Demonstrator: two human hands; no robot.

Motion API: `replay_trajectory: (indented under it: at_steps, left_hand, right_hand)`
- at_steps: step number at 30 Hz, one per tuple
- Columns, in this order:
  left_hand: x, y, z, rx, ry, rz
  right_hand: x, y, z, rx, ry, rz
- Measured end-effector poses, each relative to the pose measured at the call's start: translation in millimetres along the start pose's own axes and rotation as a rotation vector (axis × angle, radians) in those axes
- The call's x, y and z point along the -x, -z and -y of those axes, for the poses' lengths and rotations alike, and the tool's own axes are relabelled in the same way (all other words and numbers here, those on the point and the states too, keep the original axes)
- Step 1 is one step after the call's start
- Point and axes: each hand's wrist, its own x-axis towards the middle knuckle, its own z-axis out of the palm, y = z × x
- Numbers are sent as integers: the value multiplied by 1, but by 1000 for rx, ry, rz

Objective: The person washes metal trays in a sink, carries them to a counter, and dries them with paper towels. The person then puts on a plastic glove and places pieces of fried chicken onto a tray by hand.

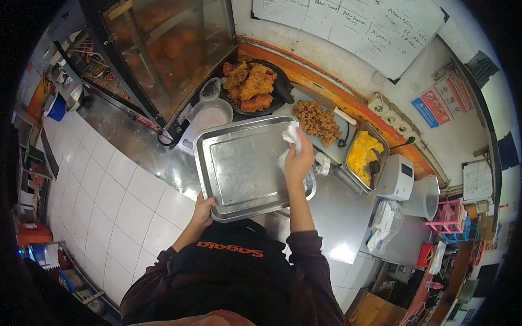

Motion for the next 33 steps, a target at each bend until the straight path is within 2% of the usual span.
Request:
replay_trajectory:
  at_steps: [2, 4, 5, 6, 8, 9, 11, 12, 14, 16, 17, 19, 23, 25, 27, 29, 31, 32, 33]
  left_hand:
    - [-2, 0, 8, -34, -17, 30]
    - [-5, 0, 15, -68, -39, 53]
    - [-7, -1, 17, -78, -39, 29]
    - [-8, -1, 19, -89, -38, 5]
    - [-16, 6, 33, -61, -45, -17]
    - [-18, 7, 38, -28, -52, -39]
    - [-17, 1, 35, 35, -71, -47]
    - [-13, 2, 28, -33, -30, -13]
    - [-9, 10, 25, -100, 5, 1]
    - [-11, 17, 30, -127, -21, 4]
    - [-9, 15, 28, -128, -18, 6]
    - [-4, 7, 18, -111, 5, 27]
    - [4, 2, 12, -139, -40, 8]
    - [6, 5, 17, -91, 72, -25]
    - [3, 1, 20, -96, 40, 6]
    - [2, -1, 27, -99, 13, 36]
    - [-6, 5, 38, -273, -9, 51]
    - [-12, 10, 46, -277, -111, 74]
    - [-13, 8, 46, -279, -114, 83]
  right_hand:
    - [4, -8, -32, 365, 226, 239]
    - [35, -22, -23, 421, 207, 336]
    - [50, -27, 4, 301, 110, 417]
    - [71, -31, 22, 215, 183, 495]
    - [112, -47, 10, 0, 192, 791]
    - [109, -45, 15, 1, 190, 786]
    - [94, -37, 39, -273, -102, 755]
    - [77, -34, 37, -241, 7, 568]
    - [45, -30, 43, -775, -629, 374]
    - [37, -38, 4, -779, -472, 316]
    - [35, -33, -5, -777, -473, 313]
    - [30, -26, -6, 126, 409, 489]
    - [44, -18, -18, 212, 401, 414]
    - [52, -12, -1, 238, 400, 415]
    - [65, -15, 17, 152, 353, 455]
    - [86, -31, 17, 30, 472, 643]
    - [85, -47, 33, -59, 459, 581]
    - [79, -54, 42, -149, 445, 524]
    - [67, -57, 57, -184, 394, 418]
